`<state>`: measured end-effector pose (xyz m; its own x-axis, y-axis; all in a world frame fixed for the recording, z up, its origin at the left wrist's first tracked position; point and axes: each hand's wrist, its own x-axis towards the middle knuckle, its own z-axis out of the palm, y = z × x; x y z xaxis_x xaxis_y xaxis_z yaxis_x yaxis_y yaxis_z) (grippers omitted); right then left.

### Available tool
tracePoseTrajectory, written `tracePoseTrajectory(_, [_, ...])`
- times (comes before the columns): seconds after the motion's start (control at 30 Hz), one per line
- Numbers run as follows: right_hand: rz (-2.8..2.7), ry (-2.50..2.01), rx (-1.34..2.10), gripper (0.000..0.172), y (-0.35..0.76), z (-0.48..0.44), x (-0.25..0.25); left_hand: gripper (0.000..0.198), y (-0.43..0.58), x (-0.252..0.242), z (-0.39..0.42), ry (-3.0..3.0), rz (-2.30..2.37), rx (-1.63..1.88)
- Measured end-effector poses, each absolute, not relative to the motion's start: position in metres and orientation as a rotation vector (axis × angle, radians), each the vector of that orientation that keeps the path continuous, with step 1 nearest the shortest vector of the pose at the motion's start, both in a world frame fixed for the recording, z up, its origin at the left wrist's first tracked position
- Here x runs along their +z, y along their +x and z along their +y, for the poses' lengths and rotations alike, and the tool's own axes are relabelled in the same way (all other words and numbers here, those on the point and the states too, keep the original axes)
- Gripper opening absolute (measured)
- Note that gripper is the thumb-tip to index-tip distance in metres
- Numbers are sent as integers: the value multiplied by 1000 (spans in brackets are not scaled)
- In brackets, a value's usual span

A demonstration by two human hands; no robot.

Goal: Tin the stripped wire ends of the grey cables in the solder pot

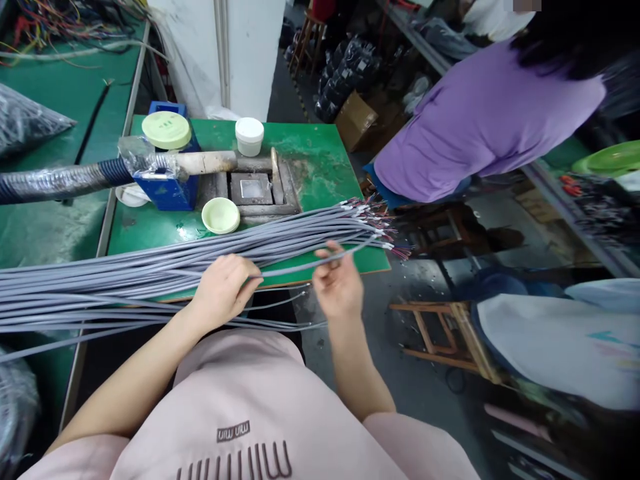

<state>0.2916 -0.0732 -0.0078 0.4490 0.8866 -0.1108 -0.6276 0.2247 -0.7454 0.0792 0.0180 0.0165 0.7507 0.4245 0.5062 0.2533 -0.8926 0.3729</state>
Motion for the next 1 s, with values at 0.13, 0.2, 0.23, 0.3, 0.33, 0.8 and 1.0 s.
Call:
tracePoseTrajectory(0.13, [-529,-895,494,20,313,-86,24,6,68,13,8,2515,480,692])
tracePoseTrajectory(0.2, [-843,-1112,487,20,305,-97,29,15,67,12,5,2306,523,688])
tracePoseTrajectory(0.23, [-1034,-1231,555,21,297,-102,29,21,69,12,4,2159,555,711])
tracePoseTrajectory(0.3, [-1379,-1382,716,24,280,-108,26,28,73,15,4,1819,624,750])
tracePoseTrajectory(0.33, [-1495,-1403,770,25,271,-109,23,28,76,16,4,1647,657,752])
tracePoseTrajectory(0.8, [-1428,-1376,942,26,246,-92,-5,21,94,19,-1,915,670,832])
tracePoseTrajectory(1.0, [-1353,-1364,1020,27,244,-88,-14,21,90,23,8,849,830,1115])
